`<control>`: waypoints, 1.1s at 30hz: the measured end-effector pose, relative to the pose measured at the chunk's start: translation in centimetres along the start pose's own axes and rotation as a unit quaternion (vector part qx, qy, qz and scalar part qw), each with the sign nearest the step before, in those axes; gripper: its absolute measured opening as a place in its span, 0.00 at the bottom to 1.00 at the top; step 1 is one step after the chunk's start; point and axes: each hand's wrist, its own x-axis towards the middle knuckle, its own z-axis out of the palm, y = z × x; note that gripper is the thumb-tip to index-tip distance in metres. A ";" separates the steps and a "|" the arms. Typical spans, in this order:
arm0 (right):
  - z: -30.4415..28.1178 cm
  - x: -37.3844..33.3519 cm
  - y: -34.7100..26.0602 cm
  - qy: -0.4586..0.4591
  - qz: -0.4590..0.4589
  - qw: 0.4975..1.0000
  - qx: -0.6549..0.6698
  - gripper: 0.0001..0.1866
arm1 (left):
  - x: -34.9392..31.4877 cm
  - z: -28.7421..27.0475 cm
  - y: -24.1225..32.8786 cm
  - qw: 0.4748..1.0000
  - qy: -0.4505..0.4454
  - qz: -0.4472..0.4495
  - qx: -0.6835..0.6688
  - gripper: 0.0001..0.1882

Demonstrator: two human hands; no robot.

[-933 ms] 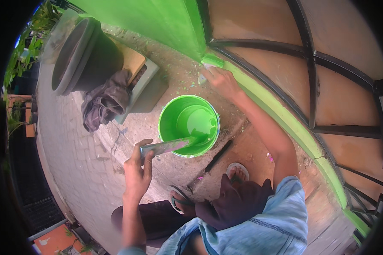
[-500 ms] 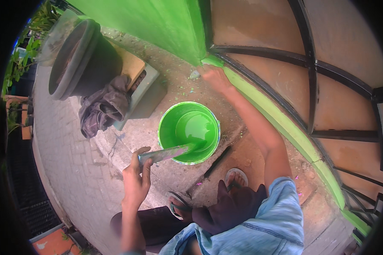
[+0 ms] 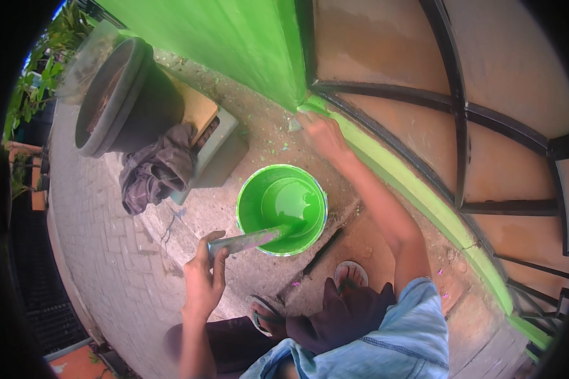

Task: The person wipes the wall base with a cloth, then uses a paintbrush to apply bright green paint along the bottom edge of a wall and metal frame. The person repeatedly dips the brush into a green bucket and paints the base area.

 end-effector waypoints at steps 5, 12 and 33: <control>0.3 -0.5 1.2 -0.009 0.023 1.000 -0.014 0.17 | 0.2 0.2 0.2 1.000 0.001 0.008 -0.006 0.16; 0.0 -1.6 1.3 0.012 0.033 0.999 -0.009 0.18 | 0.2 0.4 0.2 1.000 0.005 0.010 -0.001 0.15; -2.0 -3.2 0.0 0.023 0.046 0.998 -0.024 0.20 | 0.0 0.6 0.5 1.000 0.003 0.009 0.014 0.15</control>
